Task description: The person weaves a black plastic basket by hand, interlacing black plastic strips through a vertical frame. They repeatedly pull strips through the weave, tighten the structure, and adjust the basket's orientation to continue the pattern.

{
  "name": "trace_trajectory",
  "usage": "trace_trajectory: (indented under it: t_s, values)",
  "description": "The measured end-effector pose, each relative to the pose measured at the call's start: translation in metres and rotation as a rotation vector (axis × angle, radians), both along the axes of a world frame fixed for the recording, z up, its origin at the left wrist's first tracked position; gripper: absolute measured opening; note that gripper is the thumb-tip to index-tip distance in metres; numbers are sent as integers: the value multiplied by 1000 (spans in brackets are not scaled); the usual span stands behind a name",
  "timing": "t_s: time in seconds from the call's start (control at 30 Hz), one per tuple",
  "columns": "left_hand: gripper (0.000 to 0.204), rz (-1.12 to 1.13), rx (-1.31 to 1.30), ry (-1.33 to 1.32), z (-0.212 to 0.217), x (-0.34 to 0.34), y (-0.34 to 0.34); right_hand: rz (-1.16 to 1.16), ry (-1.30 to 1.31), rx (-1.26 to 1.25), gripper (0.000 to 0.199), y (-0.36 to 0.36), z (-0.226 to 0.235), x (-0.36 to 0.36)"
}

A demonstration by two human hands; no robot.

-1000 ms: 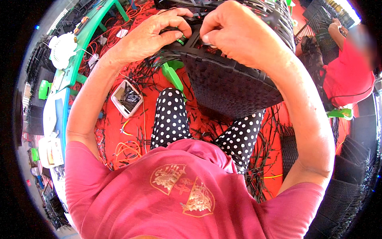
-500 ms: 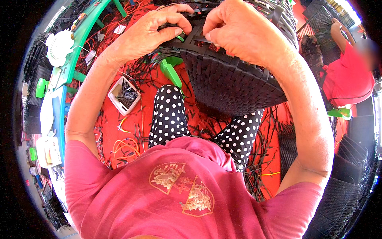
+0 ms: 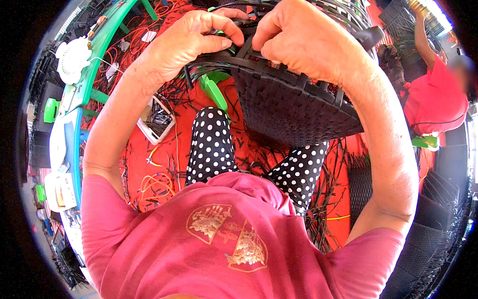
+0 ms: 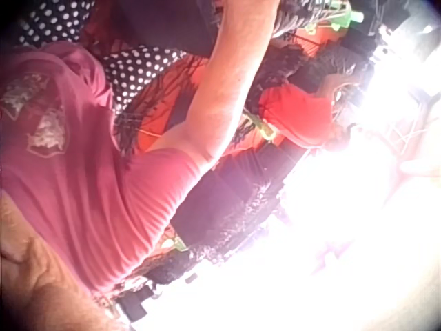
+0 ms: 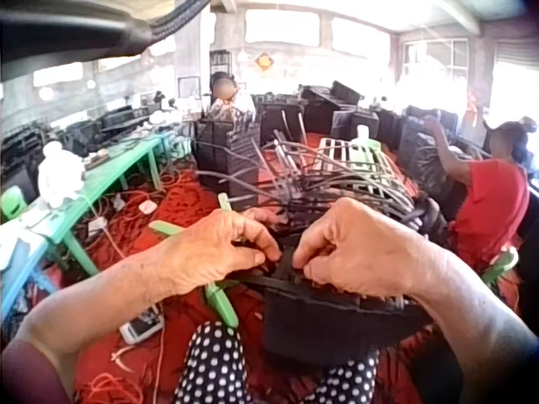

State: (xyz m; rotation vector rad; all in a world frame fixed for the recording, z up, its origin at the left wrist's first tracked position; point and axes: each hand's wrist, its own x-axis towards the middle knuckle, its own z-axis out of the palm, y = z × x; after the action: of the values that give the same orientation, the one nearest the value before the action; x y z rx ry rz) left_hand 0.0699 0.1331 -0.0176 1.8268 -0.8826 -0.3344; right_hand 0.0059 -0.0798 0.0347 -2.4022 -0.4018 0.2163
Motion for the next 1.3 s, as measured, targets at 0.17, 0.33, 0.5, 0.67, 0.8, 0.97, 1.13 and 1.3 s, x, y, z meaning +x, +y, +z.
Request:
trace_trajectory:
  t_s: [0.17,0.33,0.5,0.67,0.8,0.97,1.13,1.3]
  values:
    - [13,-18,8,122,5,-1,2,6,-66,111,11,10,-9,5]
    - [17,-71,95,-319,5,5,9,-9,-173,163,13,10,-18,5]
    - [14,-60,255,-677,13,10,11,-44,-237,205,15,16,-18,0]
    - [11,-82,217,-310,24,5,-2,-37,-438,175,18,11,-28,1]
    - [7,-55,119,-219,19,5,-6,-32,-497,132,18,10,-29,0]
    - [16,21,77,-127,29,14,16,33,-821,-264,33,26,-40,-34]
    - [15,247,13,-411,51,-7,86,25,-1074,-601,47,18,-78,-75]
    - [17,799,-65,-338,39,-20,213,-2,-1084,-651,39,-6,-100,-83]
